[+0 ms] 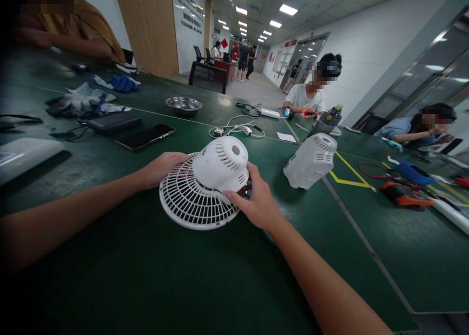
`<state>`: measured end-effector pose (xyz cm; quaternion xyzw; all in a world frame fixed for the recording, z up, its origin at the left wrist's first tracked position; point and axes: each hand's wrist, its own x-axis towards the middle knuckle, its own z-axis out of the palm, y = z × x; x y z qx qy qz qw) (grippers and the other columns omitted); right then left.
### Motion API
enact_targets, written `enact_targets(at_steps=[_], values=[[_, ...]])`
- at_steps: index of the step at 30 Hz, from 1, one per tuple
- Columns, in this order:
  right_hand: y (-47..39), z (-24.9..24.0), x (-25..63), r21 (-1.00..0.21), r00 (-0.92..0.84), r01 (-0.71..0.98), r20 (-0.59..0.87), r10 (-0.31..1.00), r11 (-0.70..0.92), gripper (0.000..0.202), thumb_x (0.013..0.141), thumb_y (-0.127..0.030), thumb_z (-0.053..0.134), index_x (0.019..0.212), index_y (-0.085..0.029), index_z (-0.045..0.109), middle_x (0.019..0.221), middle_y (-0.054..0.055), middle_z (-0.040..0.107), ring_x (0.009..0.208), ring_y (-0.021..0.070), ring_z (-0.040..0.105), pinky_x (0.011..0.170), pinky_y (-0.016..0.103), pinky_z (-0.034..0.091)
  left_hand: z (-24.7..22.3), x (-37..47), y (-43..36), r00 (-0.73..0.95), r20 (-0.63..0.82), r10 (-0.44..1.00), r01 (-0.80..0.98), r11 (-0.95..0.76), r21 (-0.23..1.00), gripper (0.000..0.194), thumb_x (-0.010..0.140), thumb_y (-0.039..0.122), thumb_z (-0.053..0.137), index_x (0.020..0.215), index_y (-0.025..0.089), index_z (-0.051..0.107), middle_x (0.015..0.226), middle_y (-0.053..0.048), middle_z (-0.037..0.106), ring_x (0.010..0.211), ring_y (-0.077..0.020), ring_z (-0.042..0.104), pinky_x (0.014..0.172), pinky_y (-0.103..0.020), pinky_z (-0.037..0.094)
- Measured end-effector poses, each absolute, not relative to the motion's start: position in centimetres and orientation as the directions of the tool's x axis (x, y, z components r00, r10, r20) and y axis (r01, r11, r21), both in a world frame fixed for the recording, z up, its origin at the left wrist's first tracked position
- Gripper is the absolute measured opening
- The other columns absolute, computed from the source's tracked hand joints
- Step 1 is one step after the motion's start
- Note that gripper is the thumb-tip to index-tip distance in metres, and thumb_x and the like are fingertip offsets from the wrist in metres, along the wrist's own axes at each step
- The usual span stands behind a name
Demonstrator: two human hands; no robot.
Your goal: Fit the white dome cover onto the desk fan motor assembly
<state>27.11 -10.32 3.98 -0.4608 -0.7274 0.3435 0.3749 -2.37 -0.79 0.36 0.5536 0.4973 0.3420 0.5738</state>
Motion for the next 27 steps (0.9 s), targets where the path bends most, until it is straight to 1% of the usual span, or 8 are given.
enact_targets(at_steps=[5,11,19,23,27], values=[[-10.3,4.1,27.2,-0.841,-0.296,0.421,0.228,0.928,0.34,0.074,0.084,-0.043,0.076,0.145,-0.031,0.036,0.135,0.009,0.06,0.114,0.0316,0.064,0.099,0.056,0.056,0.0,-2.5,-0.5,0.284,-0.194,0.939,0.181,0.146,0.973,0.028,0.092,0.046,0.06,0.094,0.02,0.07,0.094,-0.005,0.075,0.084,-0.0216,0.07,0.073,-0.033,0.053],[-10.4,4.1,27.1,-0.84,-0.3,0.418,0.23,0.926,0.345,0.076,0.084,-0.043,0.076,0.147,-0.032,0.035,0.134,0.01,0.061,0.114,0.0323,0.063,0.099,0.058,0.055,0.6,-2.4,-1.0,0.278,-0.188,0.942,0.207,0.132,0.969,0.028,0.094,0.045,0.058,0.094,0.02,0.07,0.093,-0.005,0.075,0.083,-0.021,0.07,0.074,-0.033,0.053],[-10.5,4.2,27.1,-0.842,-0.296,0.417,0.229,0.927,0.342,0.075,0.085,-0.042,0.076,0.147,-0.031,0.035,0.134,0.011,0.061,0.114,0.0323,0.064,0.1,0.059,0.055,1.0,-2.1,-1.3,0.255,-0.209,0.944,0.145,0.176,0.974,0.025,0.092,0.042,0.06,0.093,0.019,0.069,0.091,-0.004,0.074,0.082,-0.0199,0.07,0.074,-0.032,0.053],[-10.4,4.0,27.1,-0.841,-0.296,0.415,0.234,0.926,0.346,0.076,0.084,-0.043,0.076,0.147,-0.03,0.035,0.133,0.011,0.062,0.114,0.0321,0.064,0.1,0.059,0.055,1.2,-2.0,-1.4,0.261,-0.213,0.941,0.176,0.17,0.969,0.025,0.091,0.043,0.06,0.092,0.019,0.069,0.089,-0.003,0.074,0.08,-0.0191,0.07,0.073,-0.031,0.053],[-10.4,4.0,27.1,-0.833,-0.294,0.424,0.244,0.924,0.355,0.076,0.084,-0.044,0.076,0.146,-0.031,0.035,0.133,0.011,0.062,0.113,0.0319,0.065,0.097,0.058,0.057,1.2,-2.1,-1.4,0.272,-0.205,0.94,0.178,0.16,0.971,0.027,0.091,0.044,0.06,0.093,0.019,0.069,0.092,-0.004,0.075,0.082,-0.0191,0.07,0.074,-0.031,0.053]])
